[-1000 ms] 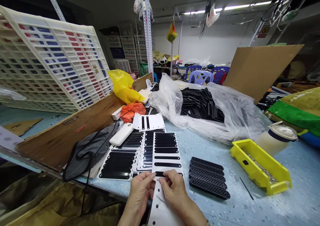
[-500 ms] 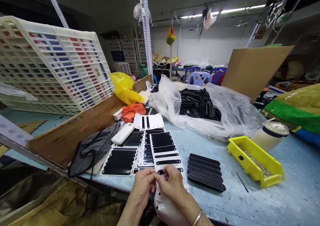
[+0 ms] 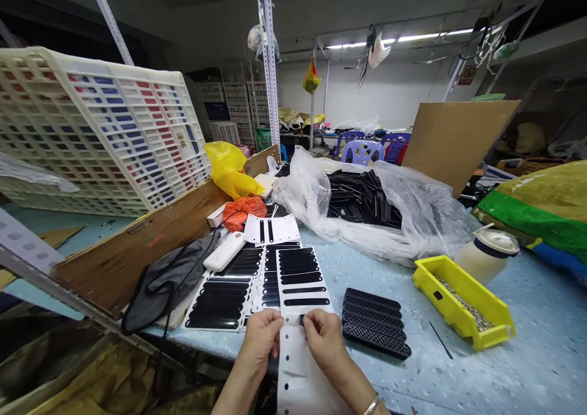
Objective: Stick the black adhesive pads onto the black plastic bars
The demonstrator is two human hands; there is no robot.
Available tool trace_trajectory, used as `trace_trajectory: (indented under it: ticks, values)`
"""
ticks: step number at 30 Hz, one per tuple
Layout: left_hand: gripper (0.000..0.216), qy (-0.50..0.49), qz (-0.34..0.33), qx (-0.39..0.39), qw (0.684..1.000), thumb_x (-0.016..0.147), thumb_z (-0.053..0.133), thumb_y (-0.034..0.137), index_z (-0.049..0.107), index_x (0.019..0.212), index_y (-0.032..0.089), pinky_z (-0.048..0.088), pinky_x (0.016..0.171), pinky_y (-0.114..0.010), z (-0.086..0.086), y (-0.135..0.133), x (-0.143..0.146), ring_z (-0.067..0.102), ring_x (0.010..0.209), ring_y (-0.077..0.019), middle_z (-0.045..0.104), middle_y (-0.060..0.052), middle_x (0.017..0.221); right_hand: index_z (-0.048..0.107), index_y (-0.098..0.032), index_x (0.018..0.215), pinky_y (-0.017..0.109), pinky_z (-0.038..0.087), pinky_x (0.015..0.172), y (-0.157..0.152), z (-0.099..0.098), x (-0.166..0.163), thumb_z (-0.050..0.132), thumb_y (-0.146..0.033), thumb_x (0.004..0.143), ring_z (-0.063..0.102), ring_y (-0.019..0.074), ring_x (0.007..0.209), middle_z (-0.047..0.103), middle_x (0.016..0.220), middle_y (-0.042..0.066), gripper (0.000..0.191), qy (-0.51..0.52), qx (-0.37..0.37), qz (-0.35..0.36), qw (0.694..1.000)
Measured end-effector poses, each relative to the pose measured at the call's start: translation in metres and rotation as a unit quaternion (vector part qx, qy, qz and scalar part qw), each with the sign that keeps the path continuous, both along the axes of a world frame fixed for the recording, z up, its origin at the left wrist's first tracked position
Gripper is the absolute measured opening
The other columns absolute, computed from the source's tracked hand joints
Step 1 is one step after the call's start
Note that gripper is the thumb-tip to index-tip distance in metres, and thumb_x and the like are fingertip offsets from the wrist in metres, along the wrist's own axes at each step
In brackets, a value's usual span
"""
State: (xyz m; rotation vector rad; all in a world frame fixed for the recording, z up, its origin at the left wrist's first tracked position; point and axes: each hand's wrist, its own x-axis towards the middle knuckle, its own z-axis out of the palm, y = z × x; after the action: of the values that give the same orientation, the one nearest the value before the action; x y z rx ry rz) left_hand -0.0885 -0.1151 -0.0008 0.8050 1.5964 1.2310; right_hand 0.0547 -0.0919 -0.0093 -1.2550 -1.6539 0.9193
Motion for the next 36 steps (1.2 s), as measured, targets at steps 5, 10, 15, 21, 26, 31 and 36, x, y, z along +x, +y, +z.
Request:
trace_trajectory:
  ticks: [5,10,15,21,26,31,36]
  values:
    - [0.018,0.195,0.029,0.009,0.980,0.060,0.056,0.029,0.051,0.045,0.020,0.033,0.048,-0.023,0.011,0.024,-0.035,0.044,0.045,-0.0118,0.046,0.005,0.040,0.065,-0.018,0.061,0.023,0.037,0.038,-0.016,0.019,0.066,0.058,-0.048,0.079,0.051,0.0147,0.036,0.057,0.044,0.002,0.036,0.035,-0.017,-0.024,0.999]
    - [0.022,0.366,0.019,-0.011,0.930,0.065,0.052,0.020,0.052,0.044,0.021,0.028,0.055,-0.027,0.019,0.044,-0.056,0.043,0.051,-0.0157,0.046,0.002,0.042,0.071,-0.016,0.075,0.024,0.047,0.037,-0.032,0.038,0.149,0.073,-0.054,0.072,0.059,0.0167,0.036,0.065,0.049,0.004,0.038,0.197,-0.125,-0.081,0.969]
    - [0.012,0.464,-0.008,-0.020,0.886,0.070,0.056,0.021,0.066,0.064,0.020,0.032,0.059,-0.028,0.023,0.042,-0.052,0.053,0.061,-0.0208,0.059,-0.003,0.058,0.077,-0.015,0.080,0.031,0.058,0.045,-0.036,0.047,0.196,0.085,-0.042,0.062,0.070,0.0262,0.055,0.075,0.067,0.014,0.034,0.262,-0.143,-0.122,0.947]
    - [0.018,0.385,0.008,0.086,0.919,0.071,0.064,0.037,0.068,0.066,0.020,0.040,0.055,-0.027,0.039,0.023,-0.002,0.058,0.055,-0.0194,0.062,-0.002,0.056,0.078,-0.018,0.080,0.034,0.060,0.051,-0.040,0.044,0.201,0.085,-0.040,0.064,0.072,0.0277,0.061,0.075,0.069,0.013,0.029,0.287,-0.142,-0.113,0.941]
    - [0.043,-0.023,-0.193,-0.016,0.981,0.072,0.064,0.058,0.064,0.064,0.016,0.031,0.035,-0.020,0.036,0.017,0.066,0.060,0.043,-0.0163,0.066,-0.006,0.055,0.077,-0.016,0.087,0.036,0.060,0.057,-0.042,0.035,0.192,0.080,-0.040,0.071,0.071,0.0257,0.061,0.075,0.070,0.012,0.029,0.264,-0.142,-0.074,0.951]
    - [0.037,-0.120,-0.239,-0.049,0.962,0.071,0.070,0.048,0.059,0.059,0.015,0.026,0.033,-0.016,0.029,0.009,0.090,0.058,0.036,-0.0119,0.066,-0.005,0.050,0.075,-0.017,0.087,0.033,0.059,0.058,-0.047,0.026,0.186,0.079,-0.040,0.073,0.071,0.0234,0.060,0.074,0.067,0.009,0.027,0.282,-0.141,-0.096,0.944]
    - [0.033,-0.152,-0.218,-0.037,0.963,0.067,0.076,0.040,0.057,0.059,0.015,0.029,0.033,-0.015,0.026,0.001,0.094,0.058,0.036,-0.0111,0.068,-0.006,0.051,0.073,-0.018,0.103,0.028,0.055,0.047,-0.055,0.011,0.190,0.076,-0.045,0.074,0.069,0.0214,0.057,0.071,0.070,0.006,0.040,0.252,-0.154,-0.089,0.951]
